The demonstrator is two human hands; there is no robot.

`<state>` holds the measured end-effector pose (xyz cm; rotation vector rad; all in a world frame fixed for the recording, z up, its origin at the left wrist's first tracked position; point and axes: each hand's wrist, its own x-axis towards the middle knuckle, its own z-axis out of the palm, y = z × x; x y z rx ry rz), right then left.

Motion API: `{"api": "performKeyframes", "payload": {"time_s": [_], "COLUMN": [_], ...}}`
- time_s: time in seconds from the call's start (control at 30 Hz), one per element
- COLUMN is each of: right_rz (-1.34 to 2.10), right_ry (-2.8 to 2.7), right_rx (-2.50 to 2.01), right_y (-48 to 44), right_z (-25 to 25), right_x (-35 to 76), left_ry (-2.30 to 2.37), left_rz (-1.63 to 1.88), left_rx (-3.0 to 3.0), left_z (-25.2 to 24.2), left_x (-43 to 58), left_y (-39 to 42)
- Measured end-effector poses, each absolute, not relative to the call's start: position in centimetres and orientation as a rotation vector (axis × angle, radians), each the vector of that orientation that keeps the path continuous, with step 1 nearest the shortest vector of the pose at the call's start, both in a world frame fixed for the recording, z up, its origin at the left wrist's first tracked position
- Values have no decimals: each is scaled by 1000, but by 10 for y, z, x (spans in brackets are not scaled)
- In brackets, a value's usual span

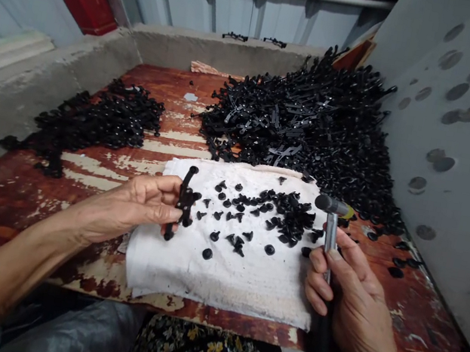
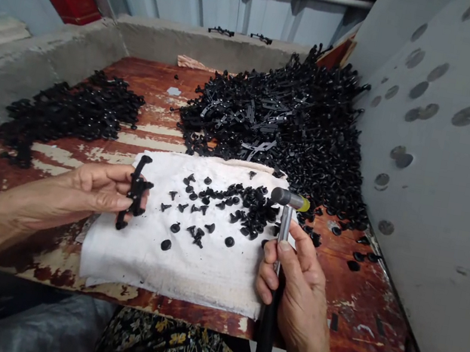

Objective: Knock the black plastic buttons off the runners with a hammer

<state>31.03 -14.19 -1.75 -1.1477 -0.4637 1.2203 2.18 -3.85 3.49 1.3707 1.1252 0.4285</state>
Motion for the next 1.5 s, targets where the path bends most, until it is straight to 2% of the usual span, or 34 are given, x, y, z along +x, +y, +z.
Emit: {"api": "performKeyframes", "payload": {"time_s": [0.33, 0.67, 1.3, 1.5], "right_rz": [1210, 1209, 1168, 1172], "right_ry": [-455, -438, -418, -437], "right_rx": [-1152, -1181, -1185, -1181], "right_y": [-143, -141, -141, -141], "right_z": [-21, -16, -16, -16], "right_x": [311, 309, 308, 307], "left_ry": [1051, 1285, 1154, 1091], "left_rz": [557, 474, 502, 514], "left_rx": [896, 954, 974, 1153], "left_z": [29, 25, 20, 23], "left_x": [46, 23, 28, 42], "left_y": [-39, -46, -60, -58]}}
